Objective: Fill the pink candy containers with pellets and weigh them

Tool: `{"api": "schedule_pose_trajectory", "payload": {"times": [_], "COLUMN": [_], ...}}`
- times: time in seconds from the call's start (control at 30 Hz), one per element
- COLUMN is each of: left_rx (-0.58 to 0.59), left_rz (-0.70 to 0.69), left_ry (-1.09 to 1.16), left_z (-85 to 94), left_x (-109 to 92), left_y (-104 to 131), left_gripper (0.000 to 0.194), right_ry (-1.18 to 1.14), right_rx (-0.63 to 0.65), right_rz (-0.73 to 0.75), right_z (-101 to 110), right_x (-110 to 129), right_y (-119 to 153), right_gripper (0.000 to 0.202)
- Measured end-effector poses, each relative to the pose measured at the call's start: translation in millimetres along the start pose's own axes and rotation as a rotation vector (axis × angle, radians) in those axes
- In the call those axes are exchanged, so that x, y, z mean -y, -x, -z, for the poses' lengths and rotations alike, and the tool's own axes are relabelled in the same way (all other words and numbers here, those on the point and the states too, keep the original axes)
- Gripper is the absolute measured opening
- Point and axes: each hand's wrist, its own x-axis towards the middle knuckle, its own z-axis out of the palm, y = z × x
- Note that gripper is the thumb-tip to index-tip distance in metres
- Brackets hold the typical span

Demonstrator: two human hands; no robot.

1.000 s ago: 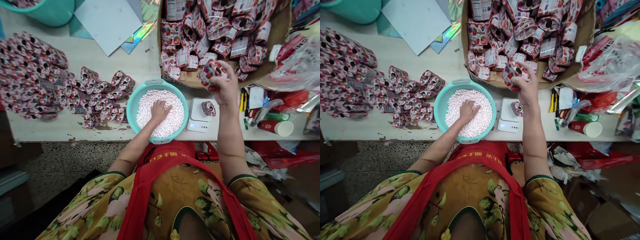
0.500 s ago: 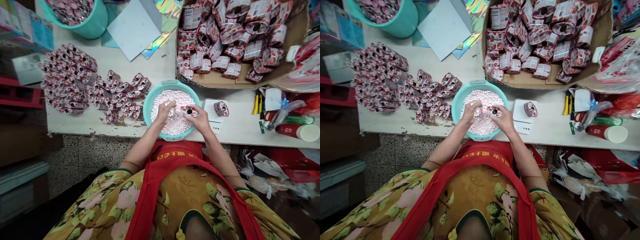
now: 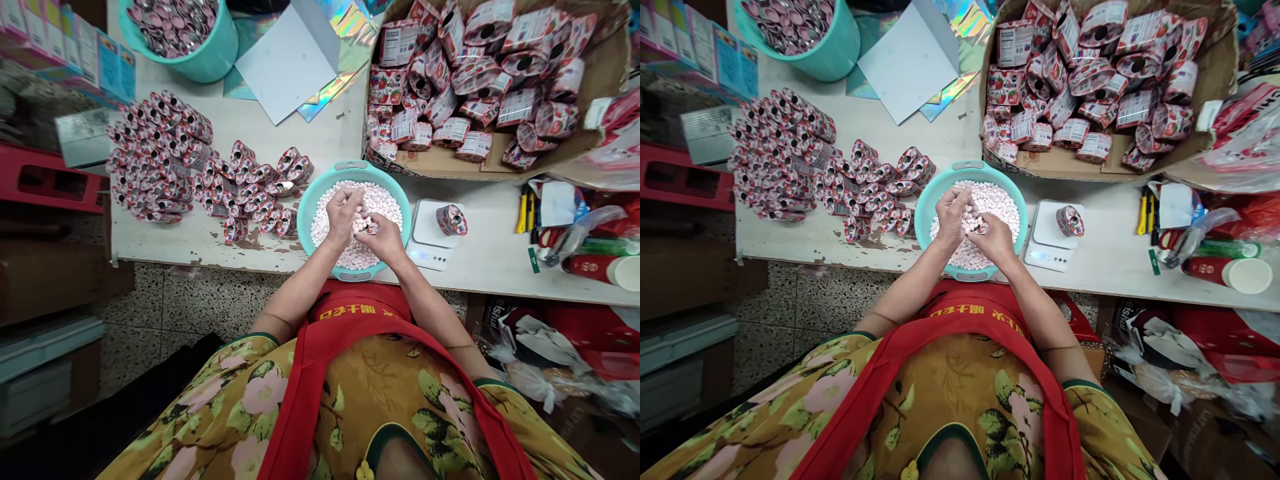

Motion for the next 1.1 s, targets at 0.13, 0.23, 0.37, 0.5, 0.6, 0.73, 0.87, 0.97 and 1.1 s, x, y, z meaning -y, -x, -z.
{"api": "schedule_pose_trajectory", "payload": {"times": [0.13,0.23,0.37,0.5,0.6,0.73,0.87,0.97,1.1], "left_rx": [-0.013,-0.034,-0.038,-0.004,-0.02,-0.004,0.074,0.105,0.209], "left_rz": [-0.039,-0.054,-0.053,-0.017,-0.035,-0.015,0.034,0.052,0.108], "left_ry": [-0.029,-0.071,-0.057,-0.07,-0.073,-0.089,-0.081,-0.075,-0.071], "left_z": [-8.0,-14.7,-22.5,-27.4,-28.8,-31.7,-37.8,-42.1,-45.3], "left_x": [1,1,0,0,1,1,1,1,-1], "left_y": [-4,-6,-7,-8,-9,-7,-3,-1,0], "left_gripper": [0.041,0.044,0.047,0.05,0.051,0.049,0.05,0.052,0.052], "right_ry": [-0.016,0.002,-0.012,-0.05,-0.045,-0.015,-0.009,-0.056,-0.196], "right_rx": [-0.036,-0.034,-0.029,-0.046,-0.058,-0.077,-0.066,-0.07,-0.037], "right_rz": [-0.039,-0.023,-0.025,-0.052,-0.037,-0.001,0.003,0.017,-0.014], "right_z": [3,4,6,9,12,17,24,27,23], "right_x": [-3,-4,-5,-7,-7,-6,-10,-16,-22], "right_y": [-1,-2,-4,-5,-4,-2,-2,-2,-3], "right_gripper": [0.038,0.034,0.031,0.041,0.042,0.037,0.033,0.036,0.034]}}
